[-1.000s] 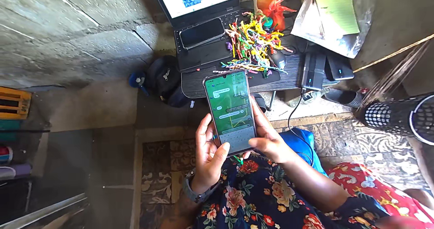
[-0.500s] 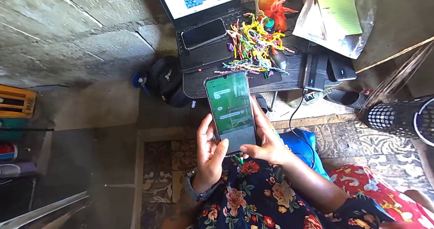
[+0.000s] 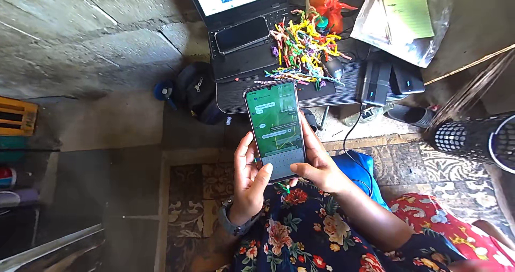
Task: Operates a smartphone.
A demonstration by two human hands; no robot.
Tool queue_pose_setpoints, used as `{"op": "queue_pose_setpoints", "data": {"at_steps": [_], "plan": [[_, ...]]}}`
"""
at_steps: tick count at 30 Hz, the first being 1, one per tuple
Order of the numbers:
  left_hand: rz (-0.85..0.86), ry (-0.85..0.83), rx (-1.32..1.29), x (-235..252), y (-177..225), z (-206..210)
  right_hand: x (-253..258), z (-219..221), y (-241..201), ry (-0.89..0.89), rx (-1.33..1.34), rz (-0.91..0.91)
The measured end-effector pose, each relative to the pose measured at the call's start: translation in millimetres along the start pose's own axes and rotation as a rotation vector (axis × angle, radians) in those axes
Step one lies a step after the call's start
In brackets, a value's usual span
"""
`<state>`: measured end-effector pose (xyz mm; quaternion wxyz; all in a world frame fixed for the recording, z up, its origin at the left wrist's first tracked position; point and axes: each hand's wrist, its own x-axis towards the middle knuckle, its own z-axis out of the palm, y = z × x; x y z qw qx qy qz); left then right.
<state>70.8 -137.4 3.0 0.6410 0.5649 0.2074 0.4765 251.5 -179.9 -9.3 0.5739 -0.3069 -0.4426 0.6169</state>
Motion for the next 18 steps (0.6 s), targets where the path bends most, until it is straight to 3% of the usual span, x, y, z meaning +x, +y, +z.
{"op": "queue_pose_setpoints", "data": {"at_steps": [6, 9, 18], "plan": [[0.009, -0.044, -0.03, 0, 0, 0, 3, 8, 0, 0.124, -0.088, -0.007], [0.006, -0.029, -0.042, 0, 0, -2, 3, 3, 2, 0.009, -0.055, -0.035], [-0.033, -0.027, -0.074, 1, 1, -6, 0, -6, 2, -0.083, 0.126, 0.007]]}}
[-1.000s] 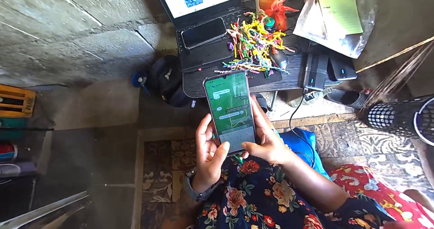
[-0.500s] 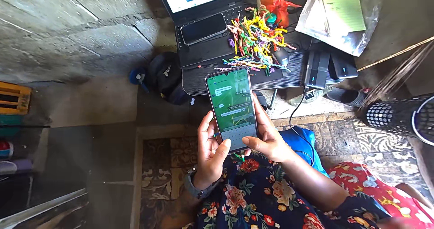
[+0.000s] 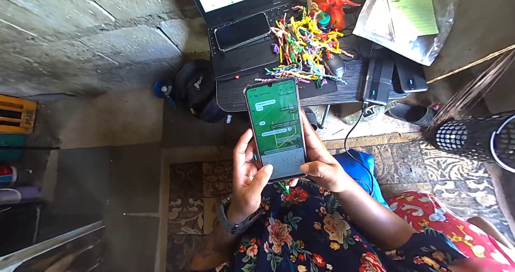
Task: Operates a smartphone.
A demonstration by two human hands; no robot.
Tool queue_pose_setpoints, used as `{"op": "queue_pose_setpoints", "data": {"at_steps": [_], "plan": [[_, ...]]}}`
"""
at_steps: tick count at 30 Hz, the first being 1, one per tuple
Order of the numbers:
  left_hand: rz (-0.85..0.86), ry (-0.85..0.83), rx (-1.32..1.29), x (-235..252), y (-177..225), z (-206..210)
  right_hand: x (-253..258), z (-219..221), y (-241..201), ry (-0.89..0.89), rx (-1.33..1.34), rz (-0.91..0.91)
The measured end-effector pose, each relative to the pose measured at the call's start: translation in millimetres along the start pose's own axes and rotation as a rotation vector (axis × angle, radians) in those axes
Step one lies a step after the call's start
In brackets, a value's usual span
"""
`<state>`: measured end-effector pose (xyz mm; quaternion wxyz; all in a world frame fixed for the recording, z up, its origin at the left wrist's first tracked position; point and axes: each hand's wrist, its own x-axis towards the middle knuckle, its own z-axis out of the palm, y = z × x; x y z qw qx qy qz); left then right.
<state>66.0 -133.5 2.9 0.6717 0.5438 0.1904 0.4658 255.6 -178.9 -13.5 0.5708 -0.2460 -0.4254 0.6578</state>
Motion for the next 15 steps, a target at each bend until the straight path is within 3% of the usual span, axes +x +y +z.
{"op": "queue_pose_setpoints", "data": {"at_steps": [7, 10, 13, 15], "plan": [[-0.017, -0.021, -0.004, 1, 0, -1, 0, 0, 1, 0.026, 0.013, -0.009], [-0.014, -0.025, 0.207, 6, 10, -2, -1, -2, 3, 0.029, 0.023, -0.036], [0.169, -0.011, 0.688, 6, 67, -2, 0, -5, 1, 0.054, 0.018, -0.037], [0.279, -0.061, 0.943, 2, 145, 26, 2, -8, -2, 0.06, 0.005, -0.03]]}}
